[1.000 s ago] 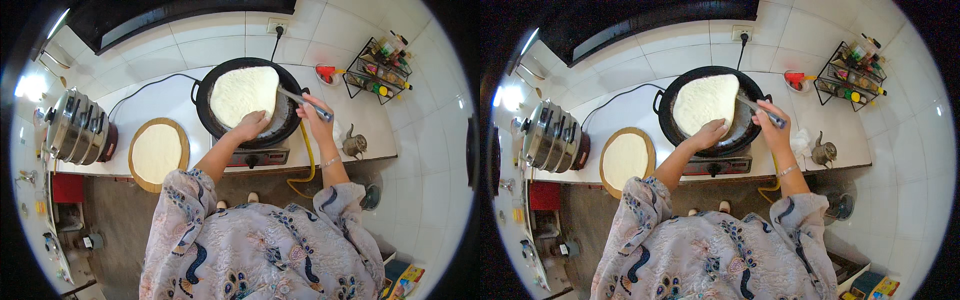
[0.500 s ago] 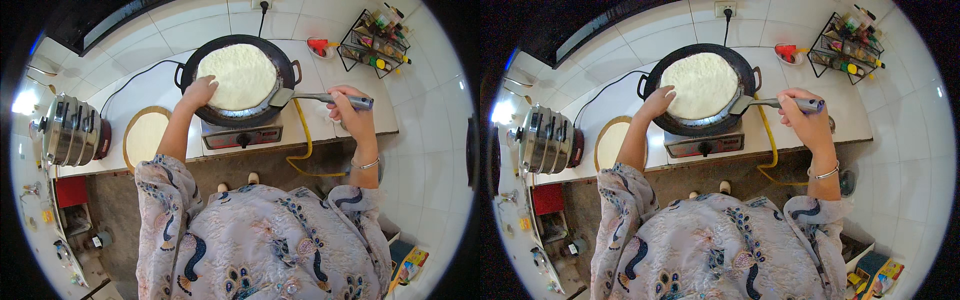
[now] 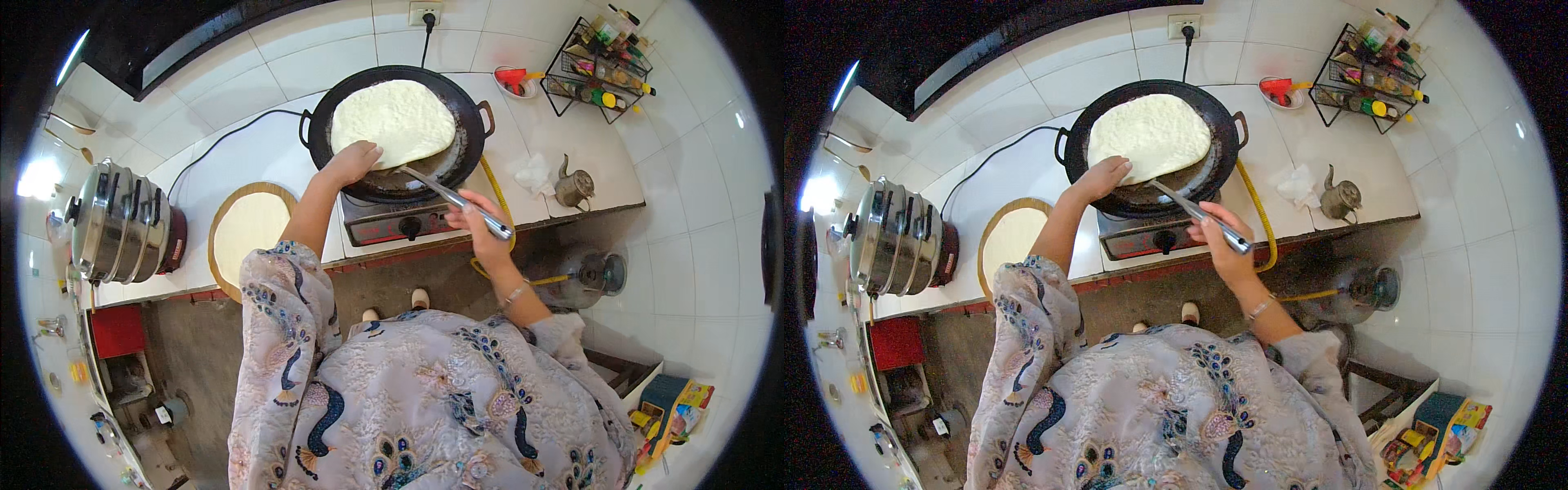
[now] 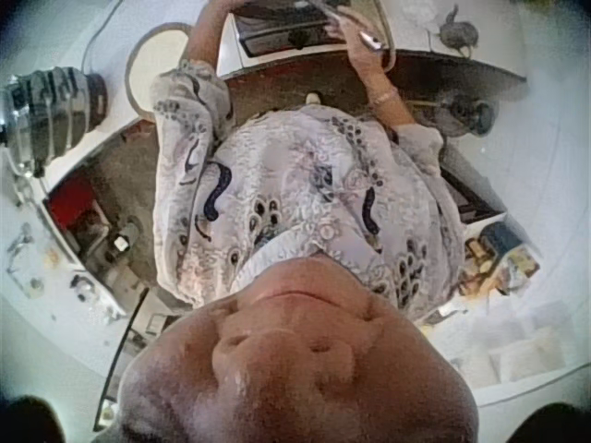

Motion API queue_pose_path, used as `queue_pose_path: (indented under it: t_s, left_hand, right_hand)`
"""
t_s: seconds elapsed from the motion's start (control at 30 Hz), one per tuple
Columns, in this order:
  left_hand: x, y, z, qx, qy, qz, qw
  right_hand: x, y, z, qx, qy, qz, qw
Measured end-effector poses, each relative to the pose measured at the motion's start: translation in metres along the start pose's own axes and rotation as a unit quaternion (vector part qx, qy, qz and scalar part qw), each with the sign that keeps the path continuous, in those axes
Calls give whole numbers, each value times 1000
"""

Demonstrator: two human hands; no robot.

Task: The person places a round dough onto a hot pan on a portable stove. They use a spatula to press and adjust the dough as it cooks, occasionally using their hand to check the surface. The person continues to monitor and adjust the cooking dough throughout the clip.

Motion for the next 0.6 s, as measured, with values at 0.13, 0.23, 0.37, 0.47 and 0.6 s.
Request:
queue_pose_path:
  t_s: [0.13,0.23,0.37,0.47,0.6]
  left_hand:
    - [7,3,11,-87,133,25,987]
    - [11,19,43,-83,32,-39,995]
    - [23,37,105,-64,-32,-102,992]
    - [19,25,108,-38,-35,-86,995]
    - [19,28,79,-24,-37,-40,998]
  right_hand:
    - [-12,-8,19,-161,54,115,979]
    - [-9,-36,-16,-89,45,123,987]
    - [-16,-65,-74,44,11,121,992]
    - [-39,-56,-73,104,-35,106,988]
    - [-56,-51,-53,103,-38,83,990]
Point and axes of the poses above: each hand's wrist, its own x-axis away from the middle knuckle, its own y-axis out of the palm, z = x × y, the point moved 1 cm from there along -x, towards the middle knuckle, and after that the axes turned 4 degrees about -y, right-handed, at the moved point
